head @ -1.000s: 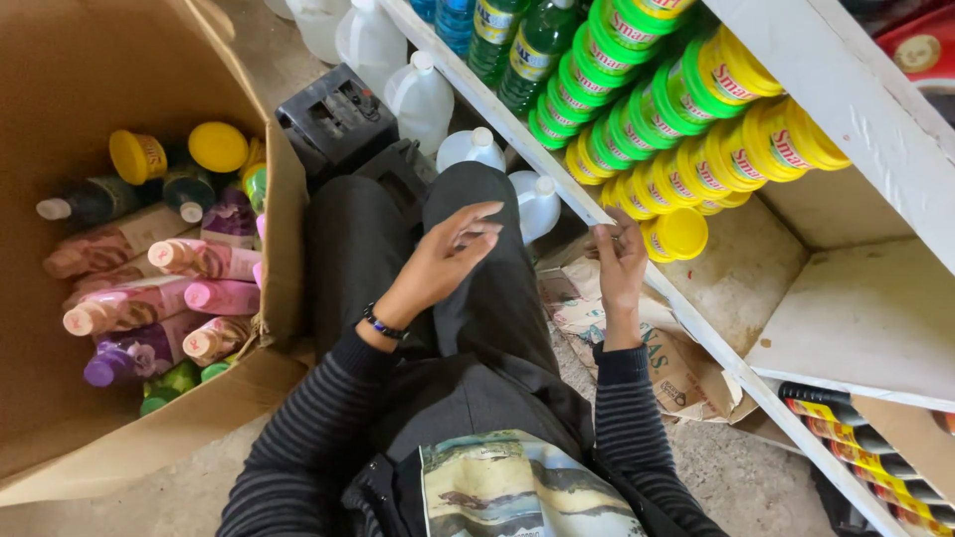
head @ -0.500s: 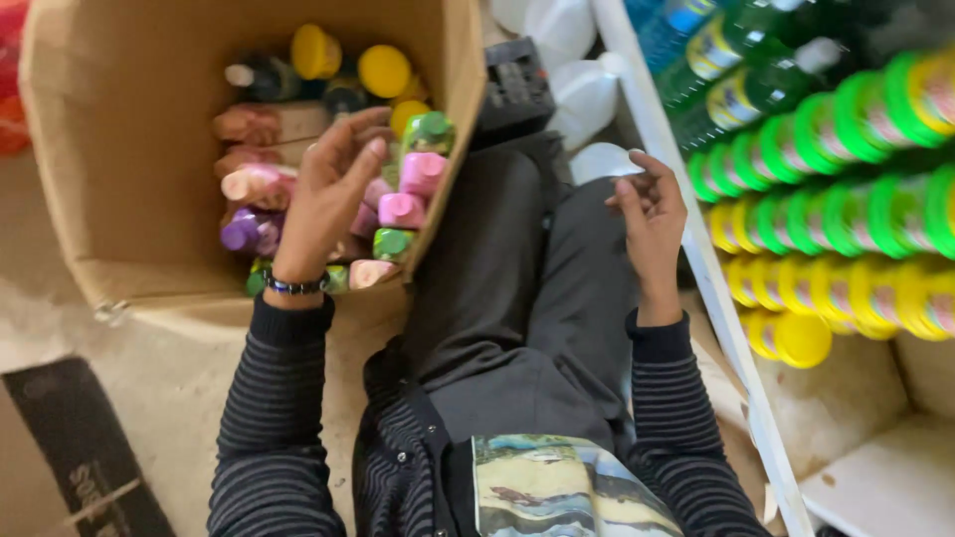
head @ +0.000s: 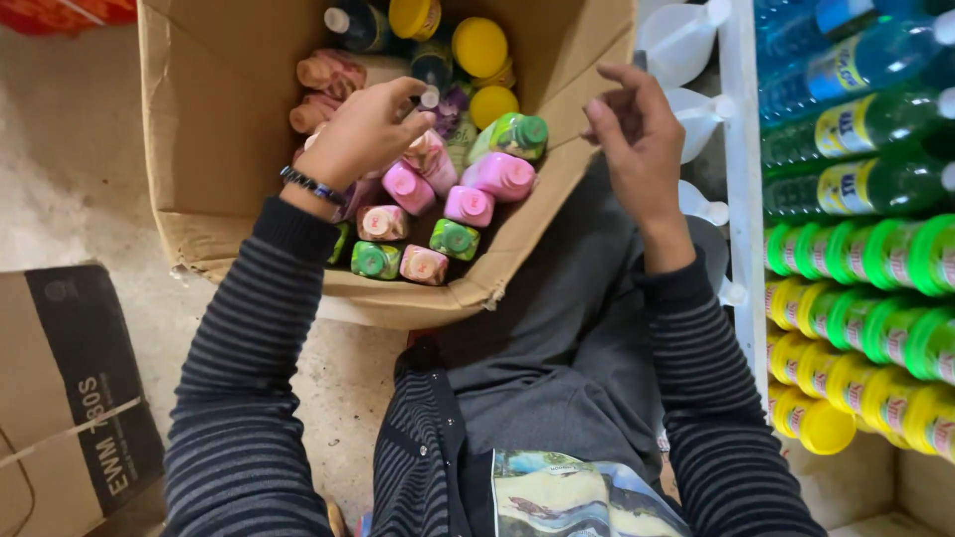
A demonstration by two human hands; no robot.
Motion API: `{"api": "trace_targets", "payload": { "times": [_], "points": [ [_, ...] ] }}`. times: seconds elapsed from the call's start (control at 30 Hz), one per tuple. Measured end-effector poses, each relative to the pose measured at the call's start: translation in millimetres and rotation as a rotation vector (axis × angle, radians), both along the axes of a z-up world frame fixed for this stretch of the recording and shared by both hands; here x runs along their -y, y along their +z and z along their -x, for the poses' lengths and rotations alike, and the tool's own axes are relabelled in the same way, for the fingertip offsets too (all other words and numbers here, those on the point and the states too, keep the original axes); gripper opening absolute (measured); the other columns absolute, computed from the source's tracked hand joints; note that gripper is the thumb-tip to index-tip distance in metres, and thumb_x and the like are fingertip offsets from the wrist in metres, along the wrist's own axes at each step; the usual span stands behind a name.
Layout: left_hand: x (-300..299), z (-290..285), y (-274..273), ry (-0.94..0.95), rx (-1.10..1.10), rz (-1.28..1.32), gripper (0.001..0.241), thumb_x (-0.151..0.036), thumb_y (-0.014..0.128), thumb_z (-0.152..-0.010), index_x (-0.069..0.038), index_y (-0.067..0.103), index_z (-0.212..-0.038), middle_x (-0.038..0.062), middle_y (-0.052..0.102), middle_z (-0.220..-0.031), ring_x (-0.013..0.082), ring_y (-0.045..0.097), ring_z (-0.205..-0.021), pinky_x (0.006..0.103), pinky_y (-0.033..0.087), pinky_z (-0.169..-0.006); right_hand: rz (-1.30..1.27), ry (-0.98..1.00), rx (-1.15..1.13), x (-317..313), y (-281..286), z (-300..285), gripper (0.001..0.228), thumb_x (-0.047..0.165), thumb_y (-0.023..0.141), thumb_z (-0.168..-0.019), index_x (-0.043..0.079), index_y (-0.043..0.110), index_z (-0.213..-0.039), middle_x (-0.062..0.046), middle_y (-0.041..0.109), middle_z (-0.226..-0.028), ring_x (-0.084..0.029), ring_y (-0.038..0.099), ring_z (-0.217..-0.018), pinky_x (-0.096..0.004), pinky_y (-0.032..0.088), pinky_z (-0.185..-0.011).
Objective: Taking cleaning products and detergents out of a cardboard box and arranging them on grocery store shelves.
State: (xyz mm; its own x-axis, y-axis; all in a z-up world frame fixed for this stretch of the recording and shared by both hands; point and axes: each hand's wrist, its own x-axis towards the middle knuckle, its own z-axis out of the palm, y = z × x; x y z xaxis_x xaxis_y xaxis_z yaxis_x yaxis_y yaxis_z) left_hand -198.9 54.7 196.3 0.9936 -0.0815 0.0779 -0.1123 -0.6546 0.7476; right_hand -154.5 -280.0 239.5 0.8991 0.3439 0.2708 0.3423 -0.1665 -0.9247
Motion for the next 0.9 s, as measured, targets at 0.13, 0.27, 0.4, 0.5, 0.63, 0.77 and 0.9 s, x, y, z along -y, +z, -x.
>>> {"api": "trace_targets", "payload": {
  "times": [0.13, 0.27, 0.4, 0.5, 0.63, 0.77, 0.9],
  "points": [
    [-8, -23, -28, -0.009, -0.027, -0.056, 0.043, -0.032, 0.070, -0.096, 0.000, 0.066, -0.125, 0.024, 0.072, -0.107, 0.0404, 0.069, -0.099, 0.0462, 0.055, -0.085, 0.052, 0.039, 0.024, -30, -1, -35, 0.025, 0.007, 0.066, -0.112, 0.002, 0.063, -0.136, -0.002, 0.068, -0.103, -0.007, 0.067, -0.088, -0.025, 0.060, -0.081],
    [-9, -40, -38, 0.009, -0.146, -0.078, 0.045, -0.034, 0.070, -0.094, 0.001, 0.066, -0.123, 0.024, 0.072, -0.107, 0.0416, 0.068, -0.102, 0.0479, 0.053, -0.087, 0.122, 0.113, 0.058, -63, -5, -77, 0.021, 0.007, 0.067, -0.111, 0.002, 0.066, -0.132, -0.001, 0.066, -0.098, -0.007, 0.065, -0.085, -0.024, 0.060, -0.077],
    [-9, -60, -47, 0.035, -0.183, -0.079, 0.043, -0.034, 0.069, -0.093, -0.001, 0.068, -0.121, 0.024, 0.071, -0.110, 0.0426, 0.066, -0.105, 0.0495, 0.052, -0.091, 0.300, 0.103, 0.187, -97, -21, -124, 0.022, 0.014, 0.074, -0.111, -0.004, 0.064, -0.104, -0.003, 0.069, -0.085, -0.011, 0.073, -0.077, -0.027, 0.059, -0.068],
    [-14, -80, -58, 0.082, -0.187, -0.085, 0.042, -0.032, 0.070, -0.092, -0.001, 0.069, -0.120, 0.025, 0.071, -0.110, 0.0431, 0.065, -0.107, 0.0498, 0.051, -0.092, 0.212, 0.148, 0.188, -132, -35, -151, 0.019, 0.015, 0.073, -0.107, -0.004, 0.070, -0.106, -0.004, 0.074, -0.085, -0.013, 0.076, -0.073, -0.028, 0.063, -0.066],
    [-28, -110, -96, 0.168, -0.170, -0.078, 0.041, -0.032, 0.070, -0.092, 0.000, 0.070, -0.118, 0.026, 0.070, -0.111, 0.0429, 0.065, -0.108, 0.0492, 0.050, -0.094, 0.154, 0.223, 0.031, -163, -65, -183, 0.020, 0.014, 0.072, -0.108, -0.005, 0.068, -0.105, -0.008, 0.071, -0.088, -0.017, 0.073, -0.075, -0.030, 0.063, -0.067],
    [-44, -135, -136, 0.331, -0.143, 0.031, 0.039, -0.030, 0.069, -0.092, 0.000, 0.071, -0.116, 0.023, 0.072, -0.114, 0.0397, 0.067, -0.110, 0.0456, 0.052, -0.095, 0.360, 0.149, -0.021, -187, -99, -208, 0.020, 0.015, 0.071, -0.100, -0.003, 0.068, -0.110, -0.011, 0.077, -0.094, -0.017, 0.077, -0.072, -0.030, 0.062, -0.063],
    [-47, -164, -185, 0.516, -0.121, 0.290, 0.039, -0.029, 0.070, -0.090, 0.000, 0.070, -0.117, 0.020, 0.074, -0.113, 0.0326, 0.071, -0.109, 0.0383, 0.054, -0.094, 0.525, 0.200, -0.009, -192, -152, -229, 0.025, 0.013, 0.067, -0.094, -0.003, 0.068, -0.114, -0.023, 0.073, -0.108, -0.031, 0.076, -0.082, -0.041, 0.060, -0.074]
  ]
}}
